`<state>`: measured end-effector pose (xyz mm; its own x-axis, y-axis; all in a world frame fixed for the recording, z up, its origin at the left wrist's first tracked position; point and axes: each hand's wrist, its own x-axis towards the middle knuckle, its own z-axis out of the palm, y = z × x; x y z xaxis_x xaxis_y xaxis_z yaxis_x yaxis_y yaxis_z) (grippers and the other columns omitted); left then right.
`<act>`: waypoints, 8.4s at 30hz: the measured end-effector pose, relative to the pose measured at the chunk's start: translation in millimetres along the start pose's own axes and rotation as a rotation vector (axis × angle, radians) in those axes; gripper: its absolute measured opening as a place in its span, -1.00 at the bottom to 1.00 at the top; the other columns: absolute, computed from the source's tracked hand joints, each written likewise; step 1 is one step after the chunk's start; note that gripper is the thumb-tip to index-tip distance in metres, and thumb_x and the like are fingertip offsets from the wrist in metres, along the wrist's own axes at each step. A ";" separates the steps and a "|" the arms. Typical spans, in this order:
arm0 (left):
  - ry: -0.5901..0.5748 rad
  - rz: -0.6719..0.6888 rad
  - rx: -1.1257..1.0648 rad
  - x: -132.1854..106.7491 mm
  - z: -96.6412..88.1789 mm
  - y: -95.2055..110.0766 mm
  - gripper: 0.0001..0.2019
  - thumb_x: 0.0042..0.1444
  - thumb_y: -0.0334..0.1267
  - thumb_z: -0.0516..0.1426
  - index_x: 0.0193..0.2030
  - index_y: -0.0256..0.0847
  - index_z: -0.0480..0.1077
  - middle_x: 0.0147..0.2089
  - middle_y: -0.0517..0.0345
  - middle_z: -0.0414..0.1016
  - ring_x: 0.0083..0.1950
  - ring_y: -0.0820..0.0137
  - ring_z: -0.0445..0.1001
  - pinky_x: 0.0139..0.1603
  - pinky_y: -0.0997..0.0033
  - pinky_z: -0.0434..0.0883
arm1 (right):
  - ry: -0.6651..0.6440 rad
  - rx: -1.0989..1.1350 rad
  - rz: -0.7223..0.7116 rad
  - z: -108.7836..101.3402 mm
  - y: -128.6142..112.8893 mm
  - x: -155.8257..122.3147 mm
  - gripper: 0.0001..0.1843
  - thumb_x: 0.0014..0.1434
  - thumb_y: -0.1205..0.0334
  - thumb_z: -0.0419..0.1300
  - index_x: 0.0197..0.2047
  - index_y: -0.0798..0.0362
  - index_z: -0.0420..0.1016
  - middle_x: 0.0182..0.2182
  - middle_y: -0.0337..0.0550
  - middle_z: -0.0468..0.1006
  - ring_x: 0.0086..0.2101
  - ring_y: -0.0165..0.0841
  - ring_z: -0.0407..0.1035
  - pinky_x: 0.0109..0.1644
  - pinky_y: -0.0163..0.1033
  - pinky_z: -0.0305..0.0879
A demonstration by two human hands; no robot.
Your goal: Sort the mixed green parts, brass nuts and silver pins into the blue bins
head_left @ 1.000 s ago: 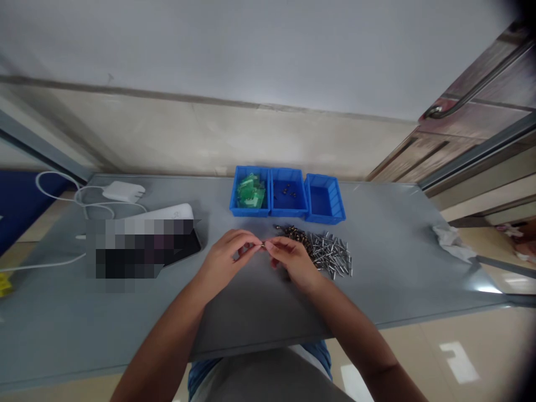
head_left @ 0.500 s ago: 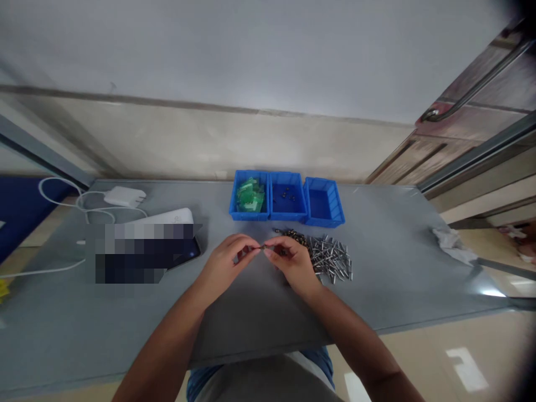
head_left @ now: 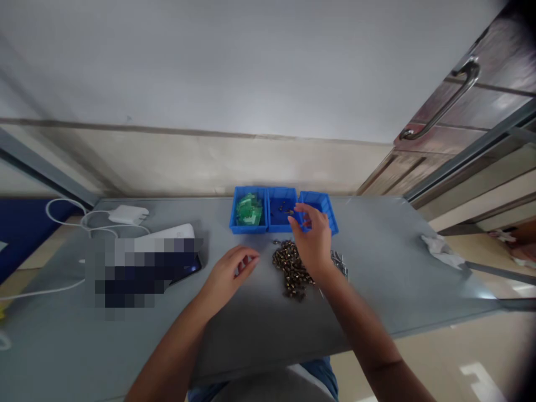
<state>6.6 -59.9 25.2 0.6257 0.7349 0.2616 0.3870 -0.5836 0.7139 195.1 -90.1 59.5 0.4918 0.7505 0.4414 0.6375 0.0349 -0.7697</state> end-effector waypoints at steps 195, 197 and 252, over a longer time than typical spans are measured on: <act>-0.002 0.009 -0.032 -3.9 14.8 -10.5 -0.96 0.10 -0.35 0.07 -0.28 -0.20 0.30 -0.33 0.17 0.36 -0.41 0.52 0.33 -0.38 0.52 0.32 | -0.418 0.400 0.112 15.2 1.6 -61.5 -0.88 0.01 0.25 0.17 -0.31 -0.04 0.46 -0.35 -0.18 0.44 -0.36 -0.39 0.29 -0.25 -0.25 0.26; 0.014 -0.005 -0.028 -3.3 13.6 -8.1 -0.95 0.11 -0.32 0.06 -0.28 -0.20 0.31 -0.33 0.18 0.36 -0.40 0.51 0.32 -0.36 0.51 0.32 | -0.424 0.437 0.197 16.6 5.1 -61.2 -0.86 0.02 0.25 0.16 -0.29 -0.02 0.45 -0.34 -0.18 0.45 -0.34 -0.39 0.31 -0.23 -0.25 0.26; 0.023 0.022 -0.005 -2.2 10.5 -9.8 -0.94 0.11 -0.33 0.06 -0.26 -0.20 0.31 -0.30 0.18 0.36 -0.38 0.53 0.35 -0.36 0.54 0.35 | -0.421 0.419 0.119 16.6 1.1 -63.8 -0.83 0.01 0.35 0.13 -0.28 -0.02 0.44 -0.32 -0.18 0.42 -0.38 -0.43 0.29 -0.35 -0.33 0.26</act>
<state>8.6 -59.5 10.8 0.6181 0.7299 0.2921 0.3701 -0.5979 0.7110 154.5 -127.0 22.8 0.2139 0.9589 0.1867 0.2631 0.1275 -0.9563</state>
